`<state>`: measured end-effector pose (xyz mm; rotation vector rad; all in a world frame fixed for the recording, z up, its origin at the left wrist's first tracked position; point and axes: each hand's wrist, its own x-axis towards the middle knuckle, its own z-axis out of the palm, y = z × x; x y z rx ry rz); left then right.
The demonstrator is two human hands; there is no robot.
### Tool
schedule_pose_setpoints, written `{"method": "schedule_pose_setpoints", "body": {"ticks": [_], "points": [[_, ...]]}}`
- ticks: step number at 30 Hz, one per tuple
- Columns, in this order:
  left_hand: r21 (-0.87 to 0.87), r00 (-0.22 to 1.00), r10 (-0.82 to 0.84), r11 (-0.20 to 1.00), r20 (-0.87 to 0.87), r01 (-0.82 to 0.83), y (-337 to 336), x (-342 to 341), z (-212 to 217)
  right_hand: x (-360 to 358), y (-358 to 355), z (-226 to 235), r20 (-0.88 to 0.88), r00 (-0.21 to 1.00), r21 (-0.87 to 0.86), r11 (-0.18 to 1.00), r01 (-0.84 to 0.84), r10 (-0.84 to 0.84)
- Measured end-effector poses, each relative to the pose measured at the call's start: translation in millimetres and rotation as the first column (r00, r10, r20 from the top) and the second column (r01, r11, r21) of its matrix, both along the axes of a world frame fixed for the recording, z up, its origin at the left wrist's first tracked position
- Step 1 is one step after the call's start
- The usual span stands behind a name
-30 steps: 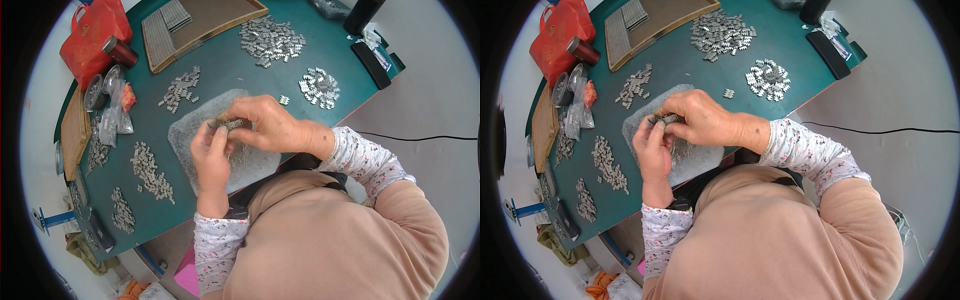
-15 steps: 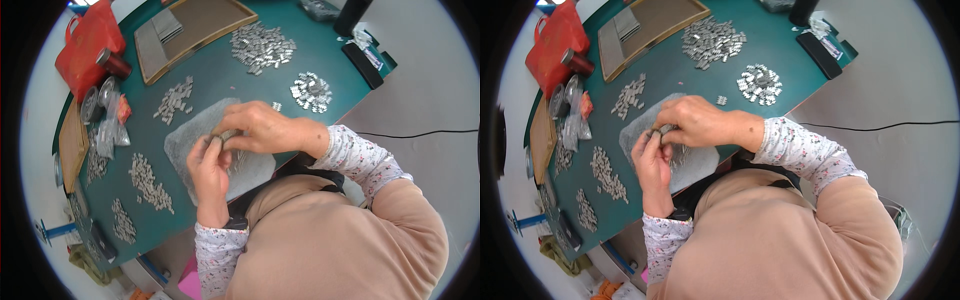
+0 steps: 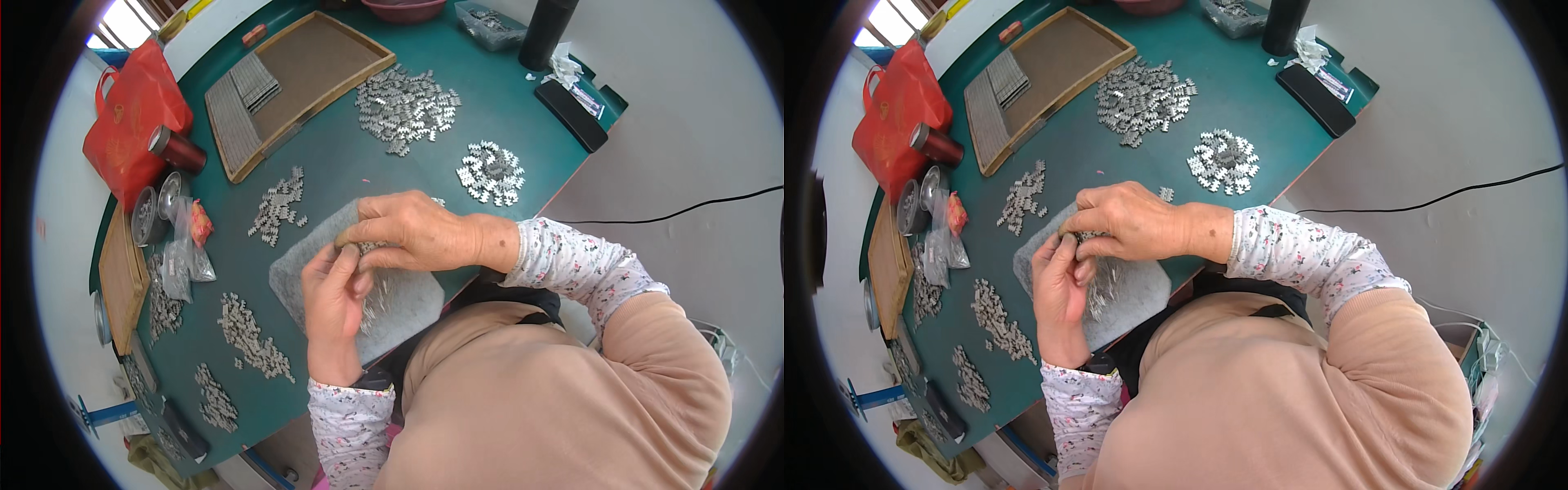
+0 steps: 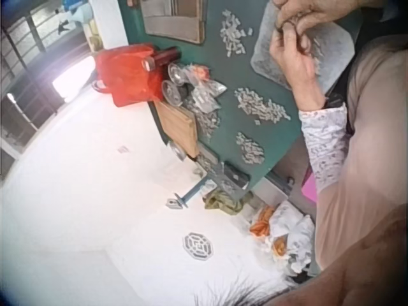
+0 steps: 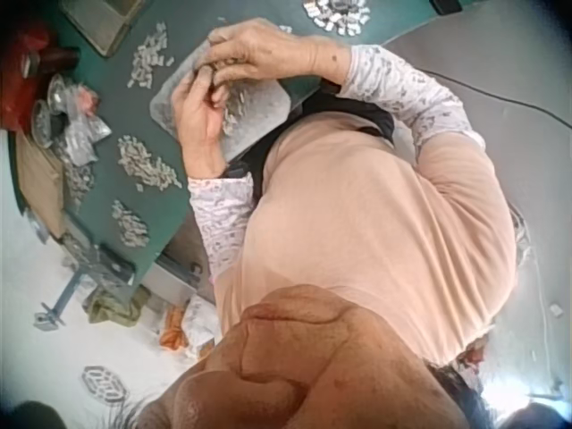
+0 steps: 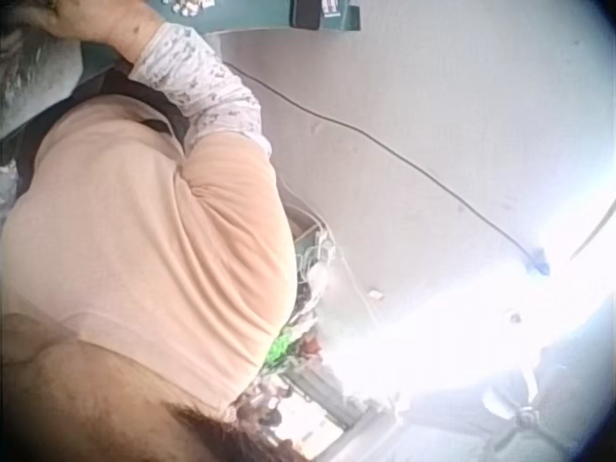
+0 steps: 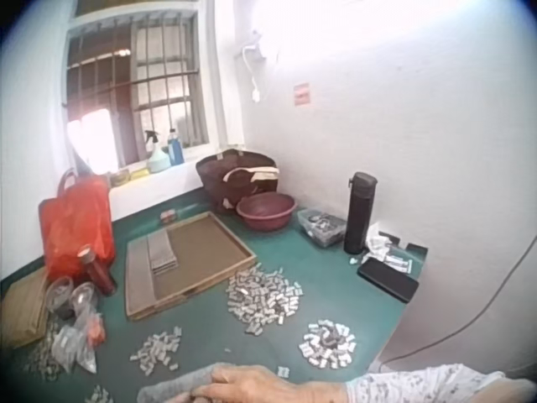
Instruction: The person picks up a metal zipper slider and a pin by hand, then inserts the pin into the slider. They repeat this process, assembling several components one by one before placing them on the table.
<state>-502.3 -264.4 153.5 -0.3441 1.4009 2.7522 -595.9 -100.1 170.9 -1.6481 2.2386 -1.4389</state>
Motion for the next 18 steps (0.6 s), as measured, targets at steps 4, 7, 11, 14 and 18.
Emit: {"method": "schedule_pose_setpoints", "body": {"ticks": [4, 7, 11, 14, 18], "points": [[-0.022, 1.0, 0.019, 1.0, -0.016, -0.019, -14, -6, -12, -21, 5, 3, 0.078, 0.997, 0.002, 1.0, 0.02, -0.02], [-0.083, 0.996, 0.081, 0.993, -0.024, -0.083, -25, -14, -14, -56, 8, 1, -0.157, 0.929, 0.194, 0.912, 0.361, -0.334], [0.115, 0.99, 0.117, 0.988, -0.08, -0.108, -36, -20, -15, -87, 5, -14, -0.458, 0.814, 0.37, 0.756, 0.54, -0.358], [0.185, 0.991, 0.117, 0.977, -0.066, -0.103, -42, -21, -16, -96, 0, -29, -0.574, 0.789, 0.476, 0.694, 0.54, -0.219], [0.181, 0.994, 0.086, 0.981, -0.074, -0.071, -48, -19, -24, -94, -10, -36, -0.594, 0.782, 0.459, 0.719, 0.521, -0.188]]}}
